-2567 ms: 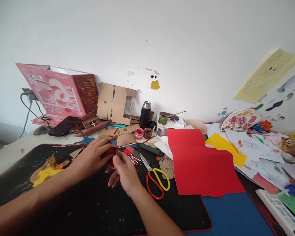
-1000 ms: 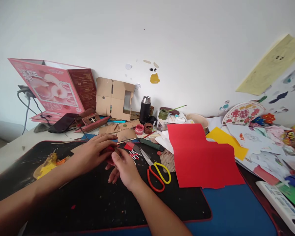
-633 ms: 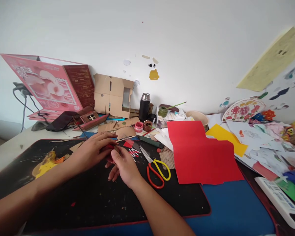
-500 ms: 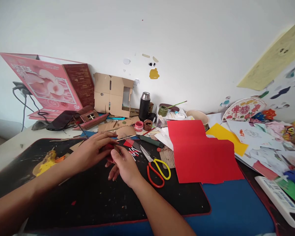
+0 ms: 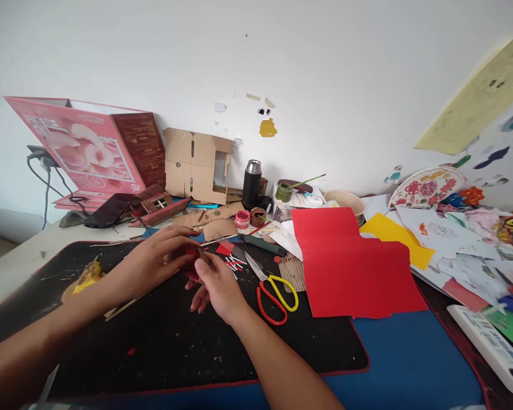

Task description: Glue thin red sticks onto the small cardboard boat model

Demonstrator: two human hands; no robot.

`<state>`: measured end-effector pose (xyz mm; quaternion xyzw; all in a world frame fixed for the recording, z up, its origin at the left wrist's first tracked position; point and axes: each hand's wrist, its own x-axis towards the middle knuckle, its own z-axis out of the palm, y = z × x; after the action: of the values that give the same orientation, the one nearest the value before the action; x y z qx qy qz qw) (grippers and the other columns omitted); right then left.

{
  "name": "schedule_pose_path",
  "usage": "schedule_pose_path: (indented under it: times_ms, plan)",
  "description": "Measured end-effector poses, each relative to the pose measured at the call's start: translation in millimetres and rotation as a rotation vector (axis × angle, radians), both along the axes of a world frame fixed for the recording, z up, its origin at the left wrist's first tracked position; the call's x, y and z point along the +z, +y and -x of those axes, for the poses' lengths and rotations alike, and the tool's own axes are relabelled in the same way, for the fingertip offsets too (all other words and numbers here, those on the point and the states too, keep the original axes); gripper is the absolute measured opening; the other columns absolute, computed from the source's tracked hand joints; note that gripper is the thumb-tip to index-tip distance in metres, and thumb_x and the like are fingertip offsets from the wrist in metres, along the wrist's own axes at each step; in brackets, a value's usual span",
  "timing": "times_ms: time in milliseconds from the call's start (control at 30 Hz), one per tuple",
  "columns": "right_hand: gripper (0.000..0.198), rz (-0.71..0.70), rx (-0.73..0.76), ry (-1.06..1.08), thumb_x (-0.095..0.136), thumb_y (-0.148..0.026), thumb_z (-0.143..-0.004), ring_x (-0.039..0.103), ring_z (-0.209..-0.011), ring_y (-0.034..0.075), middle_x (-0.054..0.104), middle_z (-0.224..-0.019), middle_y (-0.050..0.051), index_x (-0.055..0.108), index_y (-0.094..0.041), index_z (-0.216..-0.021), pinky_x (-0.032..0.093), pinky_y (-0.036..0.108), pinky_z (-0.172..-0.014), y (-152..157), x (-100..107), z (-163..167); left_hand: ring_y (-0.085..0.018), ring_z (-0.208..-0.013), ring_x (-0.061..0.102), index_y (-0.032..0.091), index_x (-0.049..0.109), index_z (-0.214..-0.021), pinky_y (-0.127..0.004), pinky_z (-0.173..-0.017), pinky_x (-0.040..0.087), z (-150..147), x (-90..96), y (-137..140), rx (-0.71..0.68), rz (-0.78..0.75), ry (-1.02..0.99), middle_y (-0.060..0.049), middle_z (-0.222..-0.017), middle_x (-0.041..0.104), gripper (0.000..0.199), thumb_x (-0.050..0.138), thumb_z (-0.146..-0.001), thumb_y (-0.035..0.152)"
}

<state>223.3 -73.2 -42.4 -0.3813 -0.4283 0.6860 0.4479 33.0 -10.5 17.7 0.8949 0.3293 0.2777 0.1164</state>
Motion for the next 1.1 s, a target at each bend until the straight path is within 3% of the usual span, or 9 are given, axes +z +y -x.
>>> schedule_pose_path:
  times_ms: [200, 433, 1100]
  plan:
    - [0.087, 0.009, -0.006, 0.013, 0.068, -0.086, -0.083, 0.065, -0.042, 0.013, 0.072, -0.081, -0.001, 0.058, -0.021, -0.14, 0.045, 0.02, -0.037, 0, 0, 0, -0.031, -0.131, 0.067, 0.024, 0.077, -0.11, -0.05, -0.112, 0.055, -1, -4.0, -1, 0.002, -0.01, 0.003, -0.011, -0.134, 0.075, 0.025, 0.054, -0.107, 0.036]
    - [0.085, 0.021, -0.013, 0.026, 0.069, -0.086, -0.082, 0.065, -0.042, 0.013, 0.072, -0.078, -0.002, 0.059, -0.022, -0.137, 0.046, 0.019, -0.037, 1, -1, -2, -0.031, -0.133, 0.065, 0.026, 0.068, -0.131, -0.049, -0.114, 0.054, 8, -4.9, -6, 0.01, 0.025, -0.005, -0.011, -0.142, 0.07, 0.031, 0.06, -0.106, 0.042]
    - [0.082, 0.025, -0.019, 0.006, 0.067, -0.085, -0.084, 0.065, -0.042, 0.012, 0.071, -0.077, -0.002, 0.059, -0.022, -0.136, 0.045, 0.019, -0.037, 0, 0, -1, -0.03, -0.134, 0.065, 0.027, 0.071, -0.127, -0.047, -0.114, 0.054, 13, -7.4, -4, -0.005, 0.051, 0.011, -0.009, -0.145, 0.068, 0.029, 0.06, -0.107, 0.046]
